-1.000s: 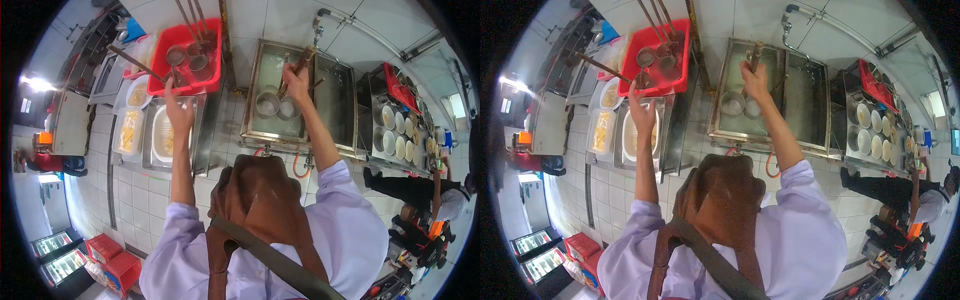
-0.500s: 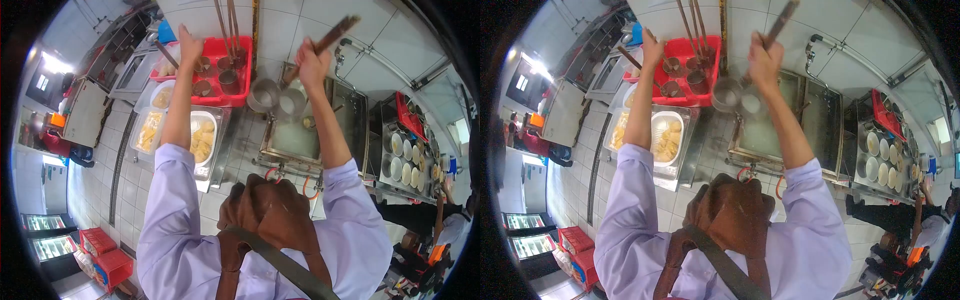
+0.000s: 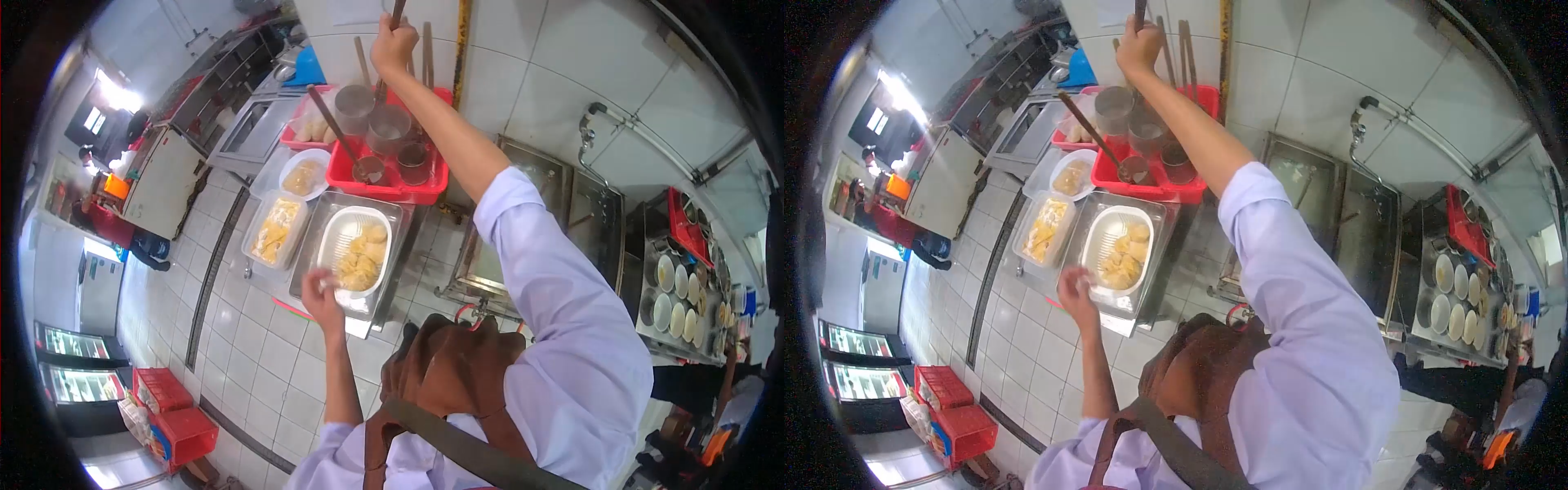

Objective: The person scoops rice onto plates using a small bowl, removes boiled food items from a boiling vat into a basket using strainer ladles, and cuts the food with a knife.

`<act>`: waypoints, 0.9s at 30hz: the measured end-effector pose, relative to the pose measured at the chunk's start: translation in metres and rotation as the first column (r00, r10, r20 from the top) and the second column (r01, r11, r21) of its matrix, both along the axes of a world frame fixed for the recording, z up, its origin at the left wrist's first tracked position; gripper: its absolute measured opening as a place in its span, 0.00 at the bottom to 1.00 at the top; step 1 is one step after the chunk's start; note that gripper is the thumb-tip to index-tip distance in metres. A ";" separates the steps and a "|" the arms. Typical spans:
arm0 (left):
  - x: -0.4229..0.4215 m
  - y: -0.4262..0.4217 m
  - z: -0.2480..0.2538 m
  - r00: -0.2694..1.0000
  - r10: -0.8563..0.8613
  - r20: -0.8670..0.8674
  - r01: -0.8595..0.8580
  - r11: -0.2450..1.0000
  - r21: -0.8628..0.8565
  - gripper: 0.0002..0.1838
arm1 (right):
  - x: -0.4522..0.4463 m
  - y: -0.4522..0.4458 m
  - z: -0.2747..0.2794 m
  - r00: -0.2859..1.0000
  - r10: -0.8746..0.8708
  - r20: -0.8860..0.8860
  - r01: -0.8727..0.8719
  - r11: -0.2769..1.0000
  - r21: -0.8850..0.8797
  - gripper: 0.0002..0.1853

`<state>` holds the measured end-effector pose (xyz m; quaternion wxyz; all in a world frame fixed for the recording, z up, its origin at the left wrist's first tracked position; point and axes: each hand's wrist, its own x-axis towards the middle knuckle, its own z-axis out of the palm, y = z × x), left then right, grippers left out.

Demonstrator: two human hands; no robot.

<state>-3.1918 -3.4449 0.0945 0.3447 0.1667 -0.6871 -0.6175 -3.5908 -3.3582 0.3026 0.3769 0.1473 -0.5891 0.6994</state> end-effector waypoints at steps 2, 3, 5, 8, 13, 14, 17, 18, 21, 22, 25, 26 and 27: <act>0.045 -0.005 -0.039 0.992 0.036 0.118 -0.032 0.999 -0.037 0.11 | -0.029 -0.024 -0.019 0.981 -0.193 -0.024 0.194 0.981 0.030 0.23; 0.065 -0.006 -0.059 0.987 0.071 0.148 -0.078 0.996 0.046 0.11 | -0.017 -0.024 -0.017 0.992 -0.063 0.114 0.065 0.998 -0.019 0.24; 0.098 -0.002 -0.076 0.977 0.103 0.185 -0.127 0.984 0.125 0.10 | -0.039 -0.030 -0.047 0.993 -0.047 0.106 0.051 0.998 -0.036 0.24; 0.121 -0.004 -0.081 0.933 0.252 0.258 -0.316 0.916 0.248 0.10 | -0.077 -0.026 -0.077 0.994 -0.066 0.086 0.059 0.995 0.079 0.27; 0.127 -0.026 -0.083 0.831 0.469 0.298 -0.546 0.792 0.275 0.14 | -0.093 -0.018 -0.071 0.994 0.062 0.084 -0.085 0.948 0.307 0.26; 0.126 -0.031 -0.082 0.828 0.476 0.297 -0.552 0.787 0.277 0.14 | -0.095 -0.027 -0.073 0.994 0.071 0.083 -0.093 0.947 0.309 0.26; 0.118 -0.040 -0.072 0.829 0.483 0.281 -0.549 0.797 0.252 0.14 | -0.099 -0.055 -0.080 0.989 -0.066 0.132 0.026 0.959 0.283 0.23; 0.116 -0.044 -0.071 0.854 0.443 0.273 -0.508 0.823 0.255 0.15 | -0.098 -0.061 -0.078 0.989 -0.063 0.133 0.024 0.961 0.276 0.23; 0.099 -0.053 -0.074 0.902 0.339 0.266 -0.400 0.889 0.224 0.16 | -0.096 -0.074 -0.071 0.981 -0.145 0.127 0.119 0.974 0.191 0.24; 0.088 -0.054 -0.073 0.923 0.272 0.273 -0.330 0.923 0.196 0.16 | -0.101 -0.076 -0.071 0.980 -0.147 0.134 0.118 0.972 0.204 0.24; 0.045 -0.050 -0.052 0.952 0.107 0.288 -0.159 0.974 0.164 0.16 | -0.110 -0.064 -0.075 0.971 -0.145 0.189 0.088 0.956 0.280 0.22; 0.031 -0.050 -0.048 0.971 0.007 0.239 -0.046 0.987 0.156 0.16 | -0.111 -0.057 -0.072 0.965 -0.132 0.227 0.050 0.941 0.336 0.21; 0.021 -0.047 -0.044 0.970 -0.005 0.242 -0.033 0.988 0.153 0.16 | -0.110 -0.051 -0.072 0.963 -0.145 0.229 0.062 0.941 0.333 0.21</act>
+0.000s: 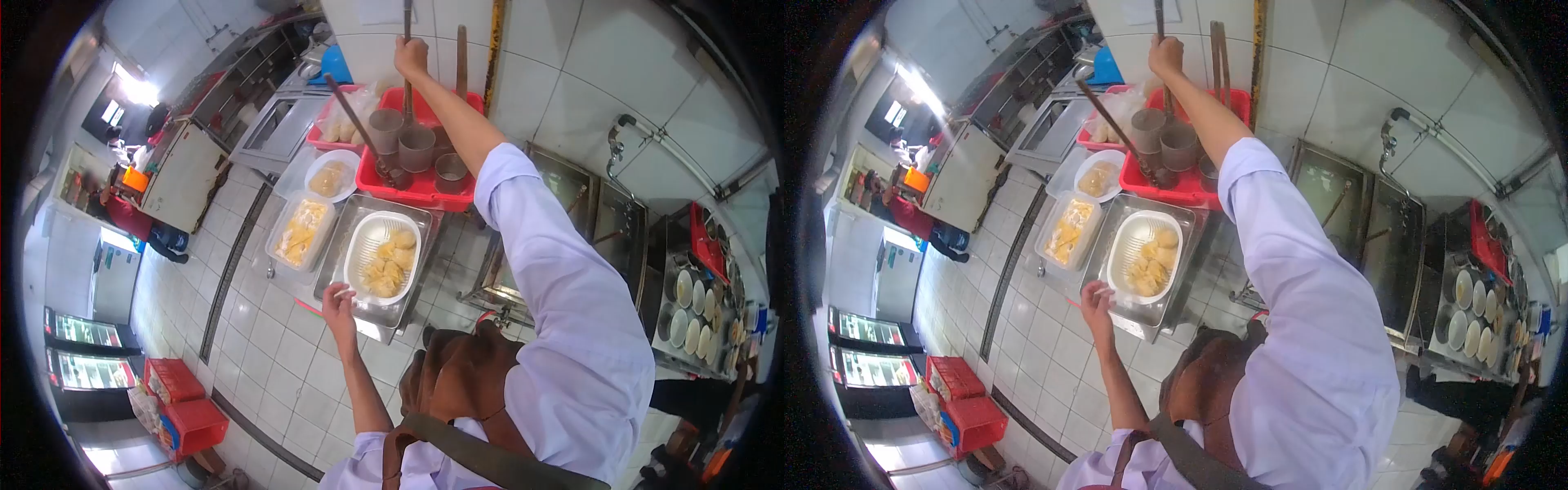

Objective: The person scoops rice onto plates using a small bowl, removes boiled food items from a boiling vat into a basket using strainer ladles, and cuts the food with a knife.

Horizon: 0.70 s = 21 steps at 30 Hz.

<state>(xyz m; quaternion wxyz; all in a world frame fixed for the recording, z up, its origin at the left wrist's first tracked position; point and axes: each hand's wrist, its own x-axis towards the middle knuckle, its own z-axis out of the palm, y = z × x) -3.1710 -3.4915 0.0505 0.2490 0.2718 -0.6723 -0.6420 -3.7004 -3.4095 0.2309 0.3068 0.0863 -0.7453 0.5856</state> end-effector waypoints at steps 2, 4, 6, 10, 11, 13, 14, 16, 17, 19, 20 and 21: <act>-0.021 0.009 0.012 0.996 -0.064 -0.059 0.067 0.997 0.037 0.16 | 0.005 0.009 0.004 0.998 -0.012 -0.064 0.018 0.995 0.095 0.21; -0.034 0.012 0.009 0.993 -0.091 -0.069 0.094 0.995 0.035 0.16 | 0.008 0.019 0.000 0.996 0.084 -0.035 -0.081 0.994 0.080 0.20; -0.043 0.019 0.006 0.991 -0.117 -0.072 0.120 0.992 0.045 0.16 | 0.007 0.024 -0.009 0.965 0.226 0.130 -0.237 0.968 0.080 0.18; -0.048 0.032 0.000 0.988 -0.152 -0.029 0.154 0.984 0.089 0.17 | 0.008 0.030 -0.034 0.950 0.304 0.069 -0.312 0.925 0.217 0.18; -0.047 0.033 -0.004 0.986 -0.167 -0.022 0.168 0.982 0.091 0.17 | 0.026 0.034 -0.028 0.956 0.256 0.144 -0.281 0.938 0.203 0.20; -0.042 0.034 -0.018 0.986 -0.168 -0.015 0.168 0.977 0.128 0.17 | 0.085 0.061 -0.011 0.974 0.173 0.146 -0.205 0.946 0.249 0.26; -0.040 0.034 -0.023 0.981 -0.192 -0.005 0.191 0.972 0.134 0.17 | 0.121 0.080 -0.006 0.988 0.136 0.071 -0.152 0.940 0.305 0.30; -0.035 0.033 -0.032 0.984 -0.177 0.034 0.171 0.976 0.133 0.17 | 0.168 0.109 -0.021 0.955 0.245 -0.169 -0.215 0.960 0.180 0.26; -0.032 0.032 -0.034 0.978 -0.204 0.045 0.196 0.971 0.138 0.17 | 0.198 0.132 -0.021 0.937 0.308 -0.162 -0.286 0.947 0.148 0.23; -0.030 0.029 -0.037 0.987 -0.151 0.054 0.146 0.985 0.097 0.17 | 0.246 0.184 -0.034 0.940 0.302 -0.161 -0.290 0.953 0.091 0.18; -0.030 0.026 -0.039 0.993 -0.109 0.040 0.106 0.991 0.079 0.18 | 0.264 0.212 -0.043 0.958 0.236 -0.162 -0.227 0.971 0.070 0.15; -0.033 0.020 -0.046 0.998 -0.056 -0.007 0.056 0.998 0.022 0.16 | 0.279 0.242 -0.058 0.972 0.098 -0.213 -0.081 0.993 0.087 0.14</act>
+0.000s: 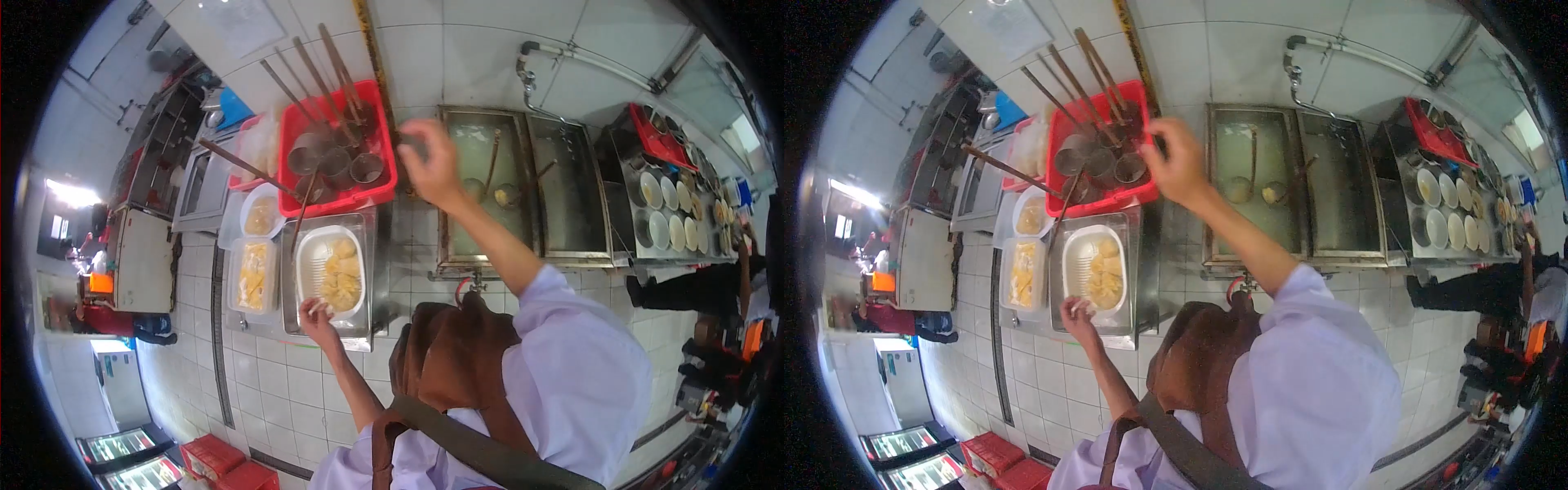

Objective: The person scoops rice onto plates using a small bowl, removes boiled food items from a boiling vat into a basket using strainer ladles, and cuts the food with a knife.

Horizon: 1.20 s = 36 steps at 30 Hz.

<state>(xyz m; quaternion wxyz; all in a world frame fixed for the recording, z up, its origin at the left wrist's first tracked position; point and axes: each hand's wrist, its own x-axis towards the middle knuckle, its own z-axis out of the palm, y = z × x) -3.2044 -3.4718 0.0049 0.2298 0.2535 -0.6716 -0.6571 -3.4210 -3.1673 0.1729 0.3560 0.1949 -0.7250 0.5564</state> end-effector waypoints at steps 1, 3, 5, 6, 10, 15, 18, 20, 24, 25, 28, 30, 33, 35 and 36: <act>-0.003 -0.001 0.006 1.000 0.022 -0.006 -0.022 1.000 -0.016 0.17 | 0.015 0.032 -0.013 0.988 -0.141 -0.055 0.142 0.990 0.007 0.13; -0.010 0.002 0.015 0.999 0.038 0.002 -0.038 0.999 -0.027 0.18 | 0.043 0.099 -0.038 0.886 -0.442 -0.140 0.444 0.896 -0.020 0.14; -0.025 0.005 0.020 0.999 -0.005 -0.043 -0.009 0.950 -0.312 0.27 | 0.070 0.162 -0.057 0.743 -0.655 -0.139 0.656 0.753 -0.046 0.22; -0.037 0.008 0.024 0.999 -0.007 -0.041 -0.006 0.951 -0.311 0.27 | 0.075 0.183 -0.064 0.741 -0.657 -0.139 0.658 0.752 -0.043 0.22; -0.087 0.006 0.015 0.999 -0.046 0.001 0.041 0.893 -0.448 0.39 | 0.070 0.257 -0.125 0.732 -0.569 0.374 0.578 0.810 0.100 0.49; -0.139 0.008 0.025 0.964 -0.255 -0.072 0.221 0.923 -0.314 0.37 | 0.030 0.246 -0.146 0.838 -0.148 0.525 0.180 0.984 -0.010 0.55; -0.181 -0.015 0.038 0.921 -0.381 -0.085 0.370 0.921 -0.122 0.31 | 0.008 0.236 -0.152 0.862 0.032 0.506 -0.028 0.999 -0.015 0.51; -0.216 -0.002 0.089 0.856 -0.308 -0.415 0.337 0.942 -0.003 0.29 | -0.011 0.225 -0.149 0.854 0.080 0.514 -0.112 0.993 0.031 0.48; -0.236 0.057 0.220 0.560 -0.366 -0.743 0.370 0.913 -0.171 0.34 | -0.038 0.199 -0.164 0.832 0.244 0.497 -0.157 0.965 -0.212 0.28; -0.228 0.071 0.235 0.559 -0.367 -0.743 0.365 0.914 -0.176 0.34 | -0.047 0.197 -0.166 0.759 0.301 0.577 -0.150 0.944 -0.295 0.19; -0.201 0.106 0.241 0.567 -0.361 -0.740 0.032 0.908 -0.418 0.29 | -0.066 0.197 -0.183 0.691 0.382 0.614 -0.144 0.905 -0.401 0.17; -0.171 0.111 0.193 0.662 -0.368 -0.653 0.159 0.920 -0.357 0.25 | -0.066 0.194 -0.181 0.731 0.213 0.648 -0.013 0.954 -0.299 0.21; -0.120 0.123 0.103 0.849 -0.363 -0.383 0.179 0.881 -0.438 0.17 | -0.061 0.194 -0.178 0.761 -0.028 0.648 0.177 0.970 -0.166 0.27; -0.075 0.112 0.040 0.848 -0.486 -0.213 0.432 0.865 -0.256 0.13 | -0.056 0.194 -0.167 0.774 -0.089 0.626 0.229 0.962 -0.146 0.28; -0.051 0.115 0.021 0.827 -0.540 -0.153 0.534 0.841 -0.087 0.11 | -0.049 0.192 -0.157 0.774 -0.112 0.623 0.242 0.962 -0.128 0.27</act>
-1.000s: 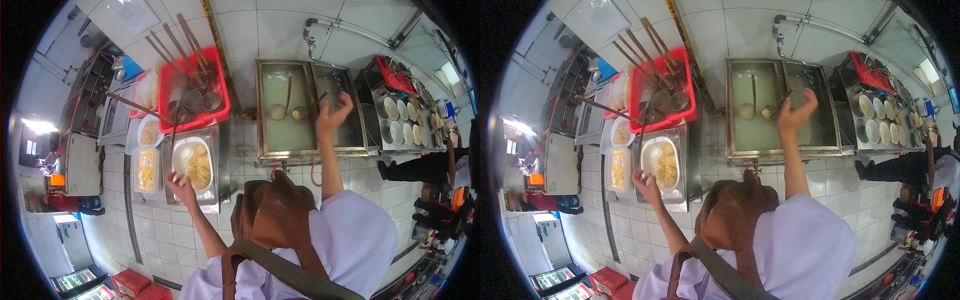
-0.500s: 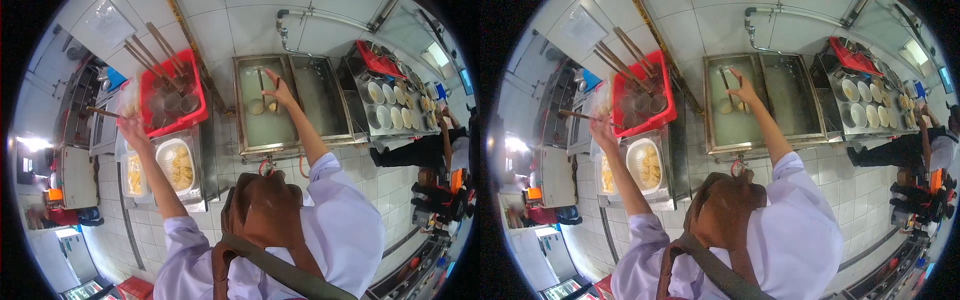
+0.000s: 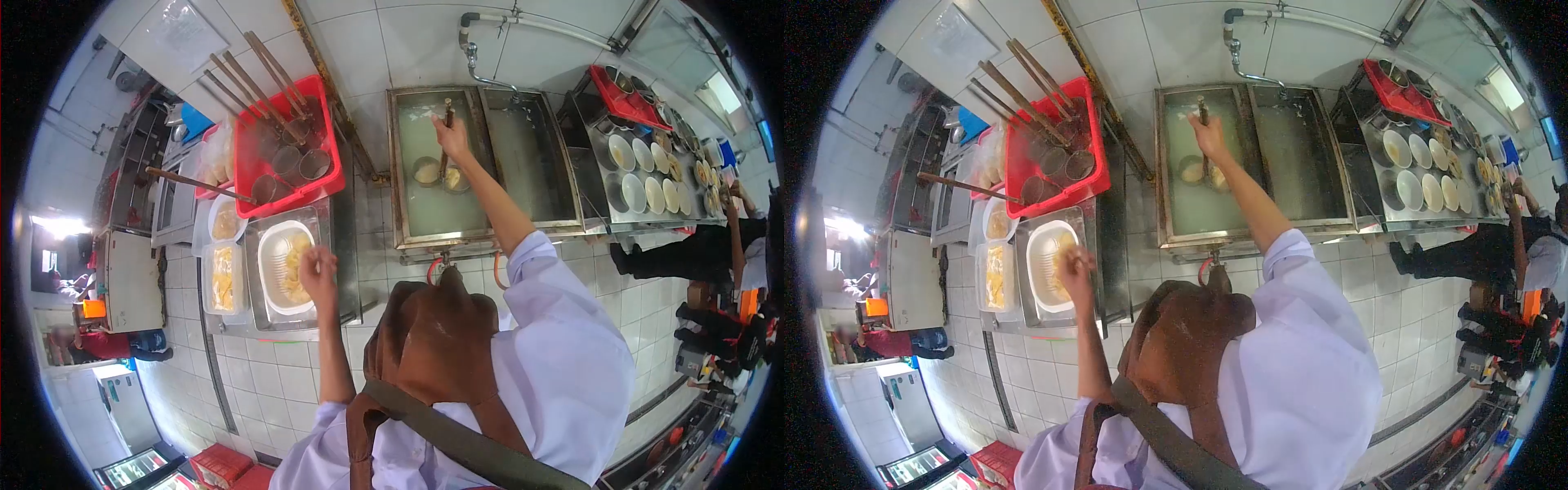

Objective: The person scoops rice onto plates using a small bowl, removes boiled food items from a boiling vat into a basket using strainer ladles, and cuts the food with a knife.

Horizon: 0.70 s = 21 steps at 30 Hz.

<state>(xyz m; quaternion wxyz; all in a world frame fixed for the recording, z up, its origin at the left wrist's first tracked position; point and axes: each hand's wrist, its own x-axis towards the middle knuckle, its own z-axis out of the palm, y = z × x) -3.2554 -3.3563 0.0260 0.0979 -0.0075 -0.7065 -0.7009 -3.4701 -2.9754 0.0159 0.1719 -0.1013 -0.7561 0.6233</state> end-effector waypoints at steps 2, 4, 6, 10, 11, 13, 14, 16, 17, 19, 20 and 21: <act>0.041 0.000 -0.034 0.990 -0.026 0.141 0.032 0.999 -0.040 0.09 | 0.005 -0.002 0.006 1.000 -0.012 0.007 0.012 1.000 0.021 0.26; 0.077 0.005 -0.052 0.983 -0.006 0.181 0.012 1.000 -0.029 0.08 | 0.003 -0.002 0.004 0.996 0.040 -0.077 -0.044 0.998 -0.044 0.26; 0.094 0.009 -0.060 0.978 0.019 0.208 -0.015 1.000 -0.022 0.08 | 0.018 -0.007 0.016 0.997 0.034 -0.073 -0.037 0.999 -0.035 0.26; 0.100 0.011 -0.060 0.945 0.043 0.325 -0.048 0.999 0.006 0.09 | 0.018 -0.013 0.024 0.994 0.000 -0.112 -0.010 0.996 -0.091 0.25; 0.098 0.009 -0.064 0.945 0.051 0.324 -0.057 0.998 0.009 0.10 | 0.017 -0.015 0.026 0.994 0.011 -0.107 -0.019 0.997 -0.070 0.25; 0.076 0.008 -0.066 0.961 0.054 0.270 -0.065 0.997 0.031 0.09 | 0.032 -0.018 0.046 0.988 0.006 -0.152 -0.013 0.999 -0.045 0.25; 0.066 0.007 -0.063 0.964 0.061 0.259 -0.072 0.997 0.035 0.09 | 0.041 -0.020 0.051 0.988 -0.006 -0.154 0.003 1.000 -0.024 0.26; 0.061 0.003 -0.063 0.981 0.086 0.172 -0.095 0.995 0.044 0.08 | 0.041 -0.021 0.049 0.983 -0.140 -0.120 0.145 0.989 0.037 0.26; 0.059 0.007 -0.038 0.961 0.064 0.269 -0.081 0.995 0.054 0.10 | 0.047 -0.022 0.050 0.989 -0.118 -0.095 0.119 0.993 0.007 0.26; 0.039 0.017 -0.034 0.933 -0.122 0.337 0.124 0.992 0.016 0.11 | 0.046 -0.020 0.050 0.987 -0.132 -0.088 0.136 0.990 0.043 0.26; 0.036 0.026 -0.024 0.859 -0.286 0.425 0.320 0.947 -0.009 0.15 | 0.052 -0.023 0.057 0.988 -0.127 -0.083 0.131 0.990 0.055 0.26; 0.032 0.044 -0.019 0.733 -0.457 0.504 0.475 0.874 0.101 0.19 | 0.060 -0.030 0.060 0.972 -0.197 -0.125 0.201 0.980 0.013 0.25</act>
